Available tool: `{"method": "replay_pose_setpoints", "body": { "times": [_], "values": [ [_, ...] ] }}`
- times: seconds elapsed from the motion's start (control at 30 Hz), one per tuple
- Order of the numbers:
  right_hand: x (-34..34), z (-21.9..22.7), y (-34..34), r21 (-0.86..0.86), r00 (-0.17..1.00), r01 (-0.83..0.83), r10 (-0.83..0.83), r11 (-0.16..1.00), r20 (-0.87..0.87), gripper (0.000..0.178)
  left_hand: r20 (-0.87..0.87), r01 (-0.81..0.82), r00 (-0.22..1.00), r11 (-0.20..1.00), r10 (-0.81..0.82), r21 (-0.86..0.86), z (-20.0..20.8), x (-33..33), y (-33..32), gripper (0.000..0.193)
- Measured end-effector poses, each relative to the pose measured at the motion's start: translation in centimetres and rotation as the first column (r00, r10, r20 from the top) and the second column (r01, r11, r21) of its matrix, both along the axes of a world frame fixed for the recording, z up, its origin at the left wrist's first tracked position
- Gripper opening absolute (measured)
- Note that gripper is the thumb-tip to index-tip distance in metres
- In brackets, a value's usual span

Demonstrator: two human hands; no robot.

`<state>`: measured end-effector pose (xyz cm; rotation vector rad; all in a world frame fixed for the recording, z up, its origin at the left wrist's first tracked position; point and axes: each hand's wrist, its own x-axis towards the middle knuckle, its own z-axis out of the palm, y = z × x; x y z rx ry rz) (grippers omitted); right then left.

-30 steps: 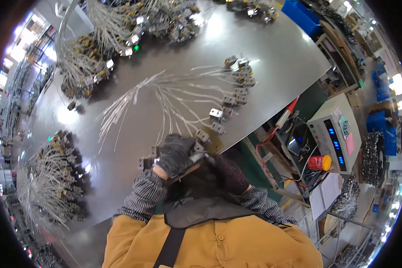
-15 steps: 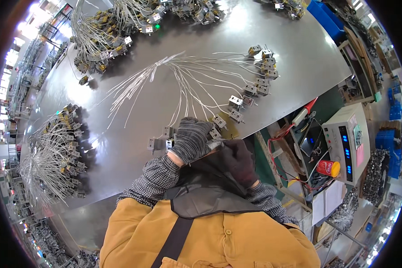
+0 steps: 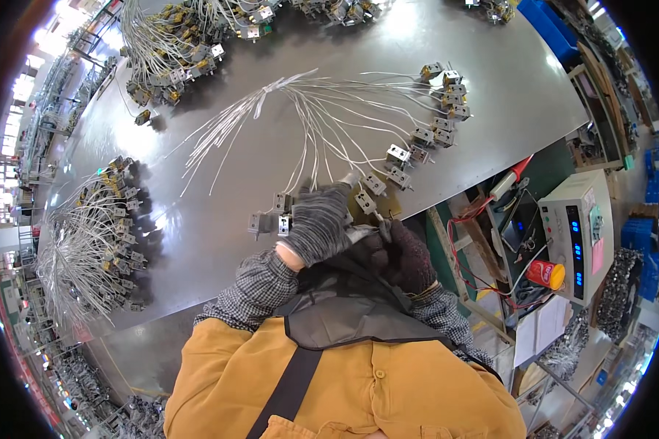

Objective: Assembling and arranging electrical components and wiring on a production workbench.

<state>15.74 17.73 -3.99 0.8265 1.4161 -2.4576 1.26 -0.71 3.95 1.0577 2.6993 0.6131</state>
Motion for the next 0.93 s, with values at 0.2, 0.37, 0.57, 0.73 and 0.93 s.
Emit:
{"method": "replay_pose_setpoints", "body": {
  "times": [0.2, 0.37, 0.57, 0.73, 0.93],
  "values": [
    [-1.3, 0.9, 0.1, 0.039, 0.967, -0.106, 0.113, 0.994, -0.229, 0.027, 0.022, 0.146, 0.989, 0.988, -0.145, -0.053, -1.4, -1.6, -2.8, 0.053],
    [-3.9, 2.7, 2.2, 0.065, 0.943, 0.109, -0.082, 0.992, -0.323, 0.032, 0.044, 0.046, 0.998, 0.991, -0.052, 0.127, -2.4, -1.1, -0.7, 0.05],
    [-2.2, 5.7, 1.9, 0.686, 0.953, -0.082, 0.258, 0.723, -0.158, 0.023, -0.052, 0.062, 0.997, 0.998, -0.061, 0.017, -2.3, -1.3, 0.3, 0.051],
    [-2.0, 5.1, 0.5, 0.772, 0.936, -0.085, 0.317, 0.629, -0.155, 0.022, -0.023, 0.111, 0.994, 0.993, -0.11, 0.05, -2.5, -1.9, 0.4, 0.054],
    [-3.5, 4.8, 0.0, 0.92, 0.858, 0.121, 0.426, 0.374, -0.286, 0.03, 0.042, 0.057, 0.997, 0.997, -0.06, 0.056, -2.7, -2.1, 0.7, 0.06]
  ]
}}
